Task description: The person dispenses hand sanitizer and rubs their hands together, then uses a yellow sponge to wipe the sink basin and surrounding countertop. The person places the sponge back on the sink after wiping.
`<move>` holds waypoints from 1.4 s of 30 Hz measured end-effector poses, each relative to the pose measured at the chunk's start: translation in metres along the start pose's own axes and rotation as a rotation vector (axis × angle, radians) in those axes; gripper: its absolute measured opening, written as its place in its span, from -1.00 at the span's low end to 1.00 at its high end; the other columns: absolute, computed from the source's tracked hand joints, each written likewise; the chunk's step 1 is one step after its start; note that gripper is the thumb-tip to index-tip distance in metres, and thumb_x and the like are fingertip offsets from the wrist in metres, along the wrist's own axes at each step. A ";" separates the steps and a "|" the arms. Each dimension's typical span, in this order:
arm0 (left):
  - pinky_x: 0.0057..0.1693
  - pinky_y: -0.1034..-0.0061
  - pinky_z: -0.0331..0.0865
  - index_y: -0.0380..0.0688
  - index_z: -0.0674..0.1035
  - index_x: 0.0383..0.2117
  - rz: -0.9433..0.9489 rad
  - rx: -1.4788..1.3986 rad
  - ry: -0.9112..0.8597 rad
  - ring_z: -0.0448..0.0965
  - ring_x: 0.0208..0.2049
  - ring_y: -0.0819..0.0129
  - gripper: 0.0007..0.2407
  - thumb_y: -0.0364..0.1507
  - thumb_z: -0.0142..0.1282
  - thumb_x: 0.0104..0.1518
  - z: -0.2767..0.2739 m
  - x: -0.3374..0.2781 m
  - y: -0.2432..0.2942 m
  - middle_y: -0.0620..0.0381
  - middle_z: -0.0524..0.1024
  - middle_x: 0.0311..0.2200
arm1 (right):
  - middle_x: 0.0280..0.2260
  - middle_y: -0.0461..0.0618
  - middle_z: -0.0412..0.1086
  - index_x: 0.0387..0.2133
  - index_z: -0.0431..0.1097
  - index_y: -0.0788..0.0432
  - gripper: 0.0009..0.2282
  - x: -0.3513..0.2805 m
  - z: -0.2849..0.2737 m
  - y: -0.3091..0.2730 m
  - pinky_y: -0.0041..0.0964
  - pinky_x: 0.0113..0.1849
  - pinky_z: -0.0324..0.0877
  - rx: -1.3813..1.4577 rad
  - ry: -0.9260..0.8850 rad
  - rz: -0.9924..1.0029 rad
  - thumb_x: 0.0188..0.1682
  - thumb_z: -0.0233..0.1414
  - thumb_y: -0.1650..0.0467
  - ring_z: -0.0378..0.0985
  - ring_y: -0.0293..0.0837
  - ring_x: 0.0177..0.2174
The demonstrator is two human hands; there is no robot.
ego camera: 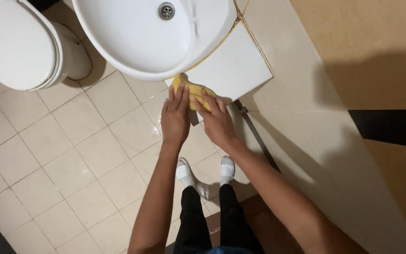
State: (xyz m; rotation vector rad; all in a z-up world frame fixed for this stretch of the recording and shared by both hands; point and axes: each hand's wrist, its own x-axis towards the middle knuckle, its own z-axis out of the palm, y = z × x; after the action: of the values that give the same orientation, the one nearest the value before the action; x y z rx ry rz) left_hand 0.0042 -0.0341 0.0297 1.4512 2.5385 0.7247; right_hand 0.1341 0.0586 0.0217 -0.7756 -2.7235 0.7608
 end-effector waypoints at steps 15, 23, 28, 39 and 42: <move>0.39 0.17 0.23 -0.12 0.36 0.32 0.205 -0.067 0.034 0.13 0.42 -0.08 -0.49 -0.56 0.09 0.17 0.063 0.082 0.052 0.01 0.23 0.38 | 0.32 0.06 0.09 0.33 0.20 -0.26 -0.50 0.011 -0.038 0.093 0.10 0.12 0.28 -0.230 0.126 0.056 0.14 0.00 0.48 0.20 0.15 0.22; 0.43 0.40 0.15 0.01 0.30 0.38 0.328 0.134 -0.068 -0.06 0.49 0.23 -0.49 -0.50 0.00 0.23 0.119 0.158 0.072 0.27 0.11 0.44 | 0.36 0.20 -0.01 0.40 0.08 -0.17 -0.38 0.035 -0.045 0.118 0.02 0.10 0.30 -0.257 0.201 0.217 0.10 -0.03 0.61 0.12 0.31 0.19; 0.42 0.35 0.12 0.07 0.32 0.35 0.334 0.111 -0.110 -0.06 0.48 0.28 -0.57 -0.40 -0.04 0.32 0.116 0.188 0.069 0.33 0.10 0.44 | 0.36 0.25 -0.04 0.42 0.08 -0.01 -0.36 0.064 -0.042 0.114 0.02 0.14 0.27 -0.317 0.268 0.211 0.04 -0.02 0.63 0.13 0.34 0.17; 0.35 0.26 0.25 -0.03 0.49 0.24 0.209 0.027 0.006 0.17 0.43 0.20 -0.58 -0.57 -0.03 0.21 0.084 0.126 0.024 0.25 0.33 0.35 | 0.32 0.12 0.18 0.27 0.37 0.10 -0.50 0.054 -0.011 0.078 -0.16 0.20 0.29 0.052 0.330 0.118 0.06 -0.04 0.68 0.26 0.15 0.10; 0.35 0.21 0.25 -0.06 0.53 0.19 0.183 0.054 0.004 0.17 0.42 0.19 -0.58 -0.59 -0.01 0.16 0.062 0.099 0.007 0.22 0.34 0.34 | 0.29 0.14 0.22 0.20 0.40 0.15 -0.53 0.051 -0.015 0.050 -0.11 0.15 0.29 -0.052 0.232 0.069 -0.02 0.01 0.64 0.27 0.17 0.06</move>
State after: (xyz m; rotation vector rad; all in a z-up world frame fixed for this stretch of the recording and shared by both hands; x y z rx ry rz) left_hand -0.0214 0.0729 -0.0088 1.7194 2.4696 0.6890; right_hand 0.1181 0.1286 0.0109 -0.9115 -2.5291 0.5755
